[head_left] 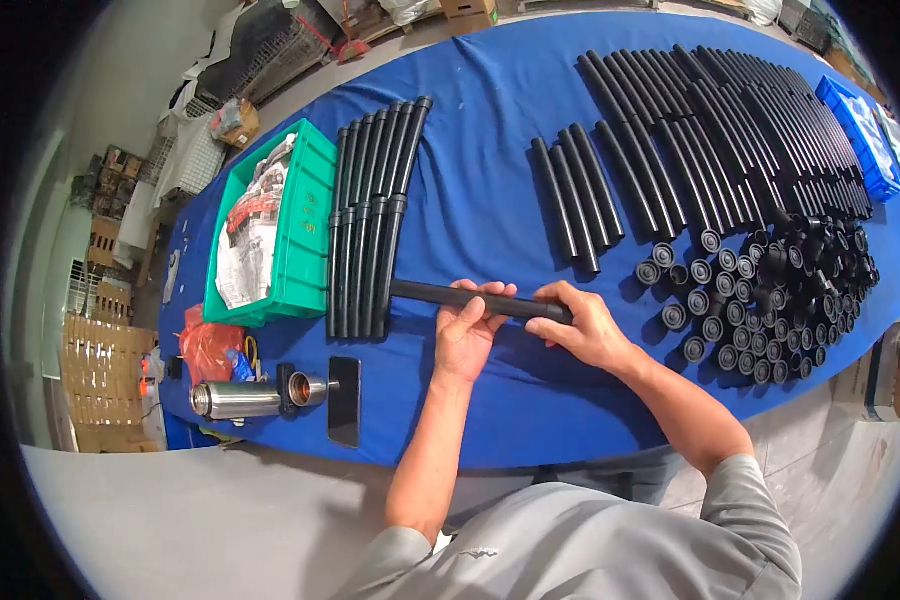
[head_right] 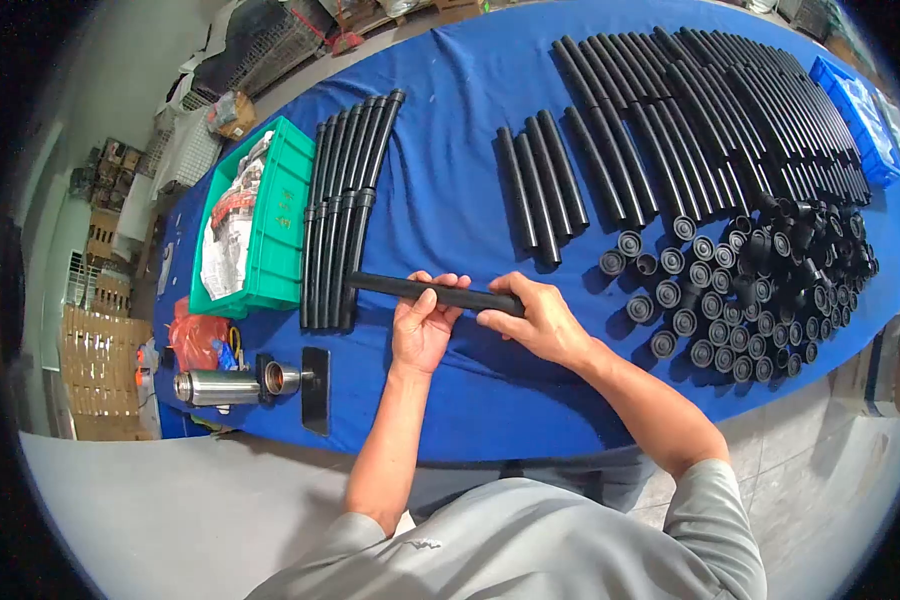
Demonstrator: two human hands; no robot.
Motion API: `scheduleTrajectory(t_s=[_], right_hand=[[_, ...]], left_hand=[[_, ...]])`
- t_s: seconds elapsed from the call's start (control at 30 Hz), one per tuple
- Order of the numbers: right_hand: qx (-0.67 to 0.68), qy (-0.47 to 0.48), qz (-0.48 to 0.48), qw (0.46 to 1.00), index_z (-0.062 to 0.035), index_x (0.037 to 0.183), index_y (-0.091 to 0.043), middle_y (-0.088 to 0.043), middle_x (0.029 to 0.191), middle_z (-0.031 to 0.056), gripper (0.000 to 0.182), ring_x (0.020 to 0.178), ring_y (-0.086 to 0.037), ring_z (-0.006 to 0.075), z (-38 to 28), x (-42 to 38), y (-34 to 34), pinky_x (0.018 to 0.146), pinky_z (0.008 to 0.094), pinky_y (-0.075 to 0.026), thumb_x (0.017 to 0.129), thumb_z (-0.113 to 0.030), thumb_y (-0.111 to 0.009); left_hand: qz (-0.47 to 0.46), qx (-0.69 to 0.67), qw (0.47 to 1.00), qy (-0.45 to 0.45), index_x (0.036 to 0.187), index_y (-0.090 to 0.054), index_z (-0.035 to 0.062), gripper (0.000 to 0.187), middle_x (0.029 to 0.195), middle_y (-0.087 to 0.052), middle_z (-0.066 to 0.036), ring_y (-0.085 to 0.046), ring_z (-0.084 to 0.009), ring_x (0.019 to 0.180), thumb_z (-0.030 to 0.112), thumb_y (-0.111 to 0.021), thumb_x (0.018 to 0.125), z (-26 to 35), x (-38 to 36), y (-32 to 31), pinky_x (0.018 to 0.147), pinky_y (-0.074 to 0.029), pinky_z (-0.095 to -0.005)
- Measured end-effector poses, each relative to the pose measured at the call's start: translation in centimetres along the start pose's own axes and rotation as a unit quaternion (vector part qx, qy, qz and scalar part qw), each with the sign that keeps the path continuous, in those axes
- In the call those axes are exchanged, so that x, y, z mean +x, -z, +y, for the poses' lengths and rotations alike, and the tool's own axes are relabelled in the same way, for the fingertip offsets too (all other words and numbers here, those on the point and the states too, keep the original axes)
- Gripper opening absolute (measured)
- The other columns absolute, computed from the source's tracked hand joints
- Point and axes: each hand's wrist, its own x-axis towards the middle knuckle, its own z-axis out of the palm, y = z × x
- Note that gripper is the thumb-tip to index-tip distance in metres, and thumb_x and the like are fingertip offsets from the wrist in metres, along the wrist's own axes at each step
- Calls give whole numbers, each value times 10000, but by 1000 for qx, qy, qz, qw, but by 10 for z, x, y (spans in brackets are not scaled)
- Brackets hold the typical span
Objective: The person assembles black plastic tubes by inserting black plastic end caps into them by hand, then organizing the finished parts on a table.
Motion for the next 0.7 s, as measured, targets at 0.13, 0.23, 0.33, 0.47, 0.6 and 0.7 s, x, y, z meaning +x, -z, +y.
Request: scheduleTrajectory(t_s=[0.13,0.23,0.33,0.47,0.6,0.7], right_hand=[[-38,-33,-35,998,48,1139,-642,-668,736,71,342,634,-674,124,-9,-1,4,568,288,-540,944,-202,-770],[-14,-20,-21,999,52,1128,-647,-668,701,79,355,594,-671,140,-5,-2,1,539,308,-534,948,-232,-760],[23,-24,0,999,55,1131,-645,-673,709,80,353,598,-671,135,0,-1,-2,530,304,-532,948,-226,-759],[29,-27,4,999,58,1128,-650,-671,708,75,347,600,-671,129,-1,-3,-4,529,294,-534,946,-216,-760],[9,-36,-29,999,55,1137,-653,-663,722,57,339,615,-667,116,-5,0,2,539,275,-536,942,-199,-765],[4,-42,-41,998,54,1141,-653,-661,733,51,341,626,-668,114,-6,-1,4,546,270,-539,941,-198,-765]], left_hand=[[3,21,1000,0,1197,-586,103,221,1207,-696,-196,-645,-379,1238,42,-647,994,-1,0,0,1015,-596,-498],[3,25,1000,-1,1192,-584,103,217,1199,-696,-196,-649,-379,1231,42,-648,993,0,-1,-2,1011,-598,-501],[26,8,1000,1,1173,-582,102,222,1187,-702,-204,-667,-379,1200,22,-657,980,0,0,-7,982,-617,-477],[23,10,1000,-3,1175,-579,101,227,1173,-704,-200,-666,-384,1200,22,-660,978,-1,-2,-6,978,-622,-479],[29,23,999,-5,1172,-579,103,227,1166,-706,-197,-667,-386,1198,24,-663,977,0,-4,-6,952,-636,-472],[21,32,999,-3,1183,-575,98,212,1174,-705,-195,-665,-383,1204,53,-654,992,-2,-4,-4,956,-633,-481]])
